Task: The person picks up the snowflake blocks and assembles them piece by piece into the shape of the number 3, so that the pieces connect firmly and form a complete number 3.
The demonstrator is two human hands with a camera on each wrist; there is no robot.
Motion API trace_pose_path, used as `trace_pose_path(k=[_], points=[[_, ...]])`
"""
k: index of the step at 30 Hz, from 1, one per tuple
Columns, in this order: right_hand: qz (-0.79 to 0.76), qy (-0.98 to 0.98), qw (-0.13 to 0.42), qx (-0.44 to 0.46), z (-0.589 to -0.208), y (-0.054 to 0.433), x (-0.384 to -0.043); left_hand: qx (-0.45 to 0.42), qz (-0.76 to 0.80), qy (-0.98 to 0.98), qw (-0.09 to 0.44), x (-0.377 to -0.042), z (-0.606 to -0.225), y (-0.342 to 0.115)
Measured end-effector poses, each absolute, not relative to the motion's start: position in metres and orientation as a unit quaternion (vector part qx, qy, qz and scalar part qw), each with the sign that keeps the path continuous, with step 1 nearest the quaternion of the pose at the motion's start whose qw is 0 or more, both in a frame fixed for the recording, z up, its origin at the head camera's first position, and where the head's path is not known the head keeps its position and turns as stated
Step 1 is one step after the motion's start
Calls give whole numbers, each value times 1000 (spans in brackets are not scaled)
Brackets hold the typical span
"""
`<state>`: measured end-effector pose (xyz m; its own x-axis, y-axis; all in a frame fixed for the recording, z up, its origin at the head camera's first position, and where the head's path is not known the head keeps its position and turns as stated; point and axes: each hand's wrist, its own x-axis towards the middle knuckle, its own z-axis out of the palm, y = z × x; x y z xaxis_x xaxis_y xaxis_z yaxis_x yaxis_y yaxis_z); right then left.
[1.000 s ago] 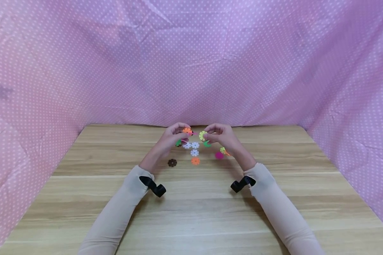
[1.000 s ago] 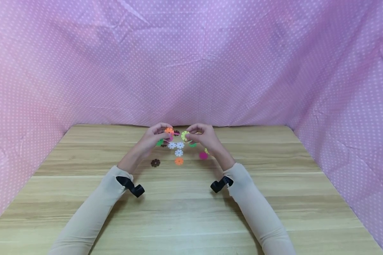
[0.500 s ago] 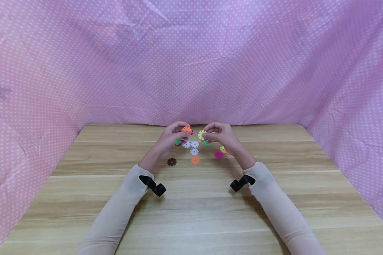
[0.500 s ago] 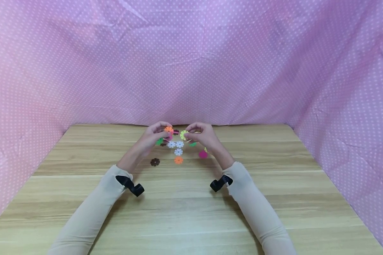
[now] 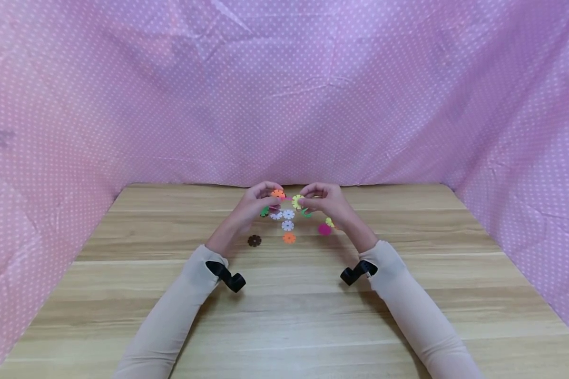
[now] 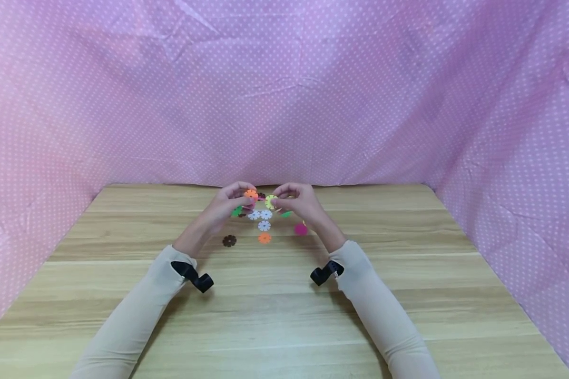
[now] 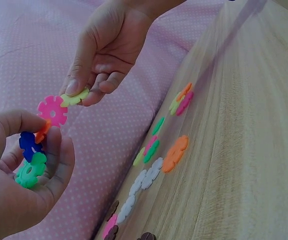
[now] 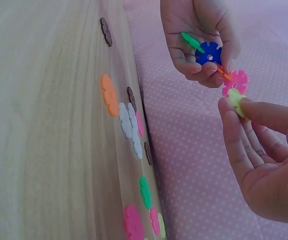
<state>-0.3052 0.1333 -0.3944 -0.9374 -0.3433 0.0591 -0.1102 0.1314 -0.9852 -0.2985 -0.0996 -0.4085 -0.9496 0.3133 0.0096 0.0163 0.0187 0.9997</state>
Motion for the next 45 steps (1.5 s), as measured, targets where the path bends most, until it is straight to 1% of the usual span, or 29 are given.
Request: trace_pose_path(k=[13, 21, 30, 39, 45], points=[[-644, 744, 90, -154, -394, 135, -304, 127, 702, 692, 110, -295, -406, -99], [-650, 740, 88, -153, -399, 135, -305, 123, 705, 688, 122, -296, -408, -98], [-647, 740, 82, -164, -398, 132, -304, 135, 694, 698, 116, -297, -406, -104], [-652, 736, 73, -167, -397, 132, -303, 141, 704, 684, 126, -298, -404, -102], [-655, 732, 77, -171, -396, 132, -304, 140, 713, 676, 126, -296, -402, -102]])
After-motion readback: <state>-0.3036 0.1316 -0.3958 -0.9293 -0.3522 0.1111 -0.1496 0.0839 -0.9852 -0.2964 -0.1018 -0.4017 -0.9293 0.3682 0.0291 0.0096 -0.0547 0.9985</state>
